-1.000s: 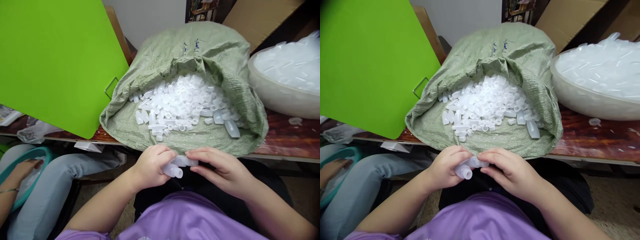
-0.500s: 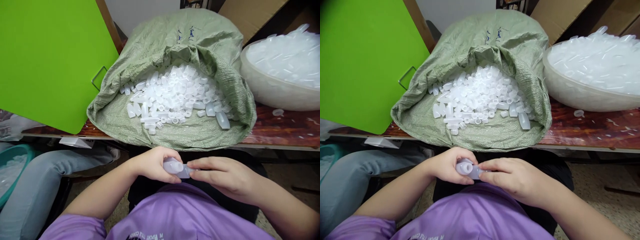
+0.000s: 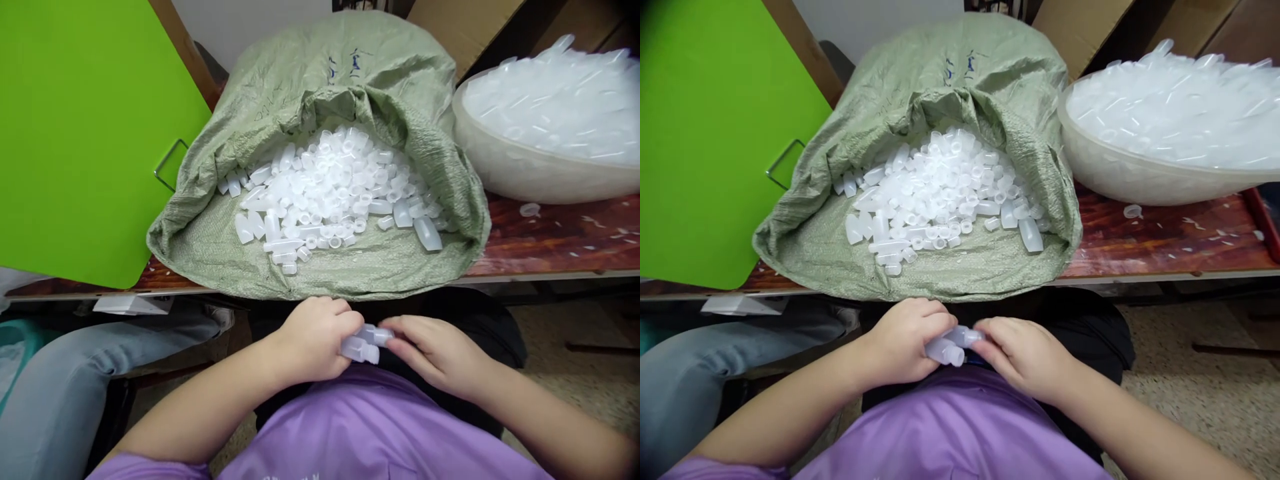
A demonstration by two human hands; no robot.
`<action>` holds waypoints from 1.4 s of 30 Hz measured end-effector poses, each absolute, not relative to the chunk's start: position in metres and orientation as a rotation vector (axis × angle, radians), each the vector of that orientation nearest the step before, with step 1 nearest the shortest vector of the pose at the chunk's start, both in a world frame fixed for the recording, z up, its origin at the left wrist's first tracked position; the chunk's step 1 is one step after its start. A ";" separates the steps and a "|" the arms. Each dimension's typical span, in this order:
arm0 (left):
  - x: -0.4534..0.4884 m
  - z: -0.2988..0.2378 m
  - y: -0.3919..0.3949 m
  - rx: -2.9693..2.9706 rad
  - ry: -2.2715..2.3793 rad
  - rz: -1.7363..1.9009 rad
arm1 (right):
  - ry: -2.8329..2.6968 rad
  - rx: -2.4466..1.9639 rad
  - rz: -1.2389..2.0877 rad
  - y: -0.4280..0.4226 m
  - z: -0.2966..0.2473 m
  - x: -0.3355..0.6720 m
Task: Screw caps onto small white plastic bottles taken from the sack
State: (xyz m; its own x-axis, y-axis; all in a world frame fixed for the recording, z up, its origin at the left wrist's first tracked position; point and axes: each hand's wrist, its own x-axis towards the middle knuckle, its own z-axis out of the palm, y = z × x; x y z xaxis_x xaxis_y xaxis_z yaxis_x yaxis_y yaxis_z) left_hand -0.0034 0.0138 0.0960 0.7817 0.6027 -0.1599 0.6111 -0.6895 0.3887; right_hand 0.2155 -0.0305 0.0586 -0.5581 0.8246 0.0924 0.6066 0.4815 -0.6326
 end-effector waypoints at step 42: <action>0.006 0.050 0.016 2.069 1.064 -0.148 | -2.639 -1.739 -0.294 0.104 0.096 0.208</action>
State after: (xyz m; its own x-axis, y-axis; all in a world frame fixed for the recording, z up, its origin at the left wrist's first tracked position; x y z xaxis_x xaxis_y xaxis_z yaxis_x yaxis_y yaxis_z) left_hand 0.0059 0.0163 0.0505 0.6411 0.6385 -0.4258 0.7305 -0.3375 0.5937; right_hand 0.2083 0.1037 0.0956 -0.3992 0.9138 0.0743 0.9078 0.3826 0.1716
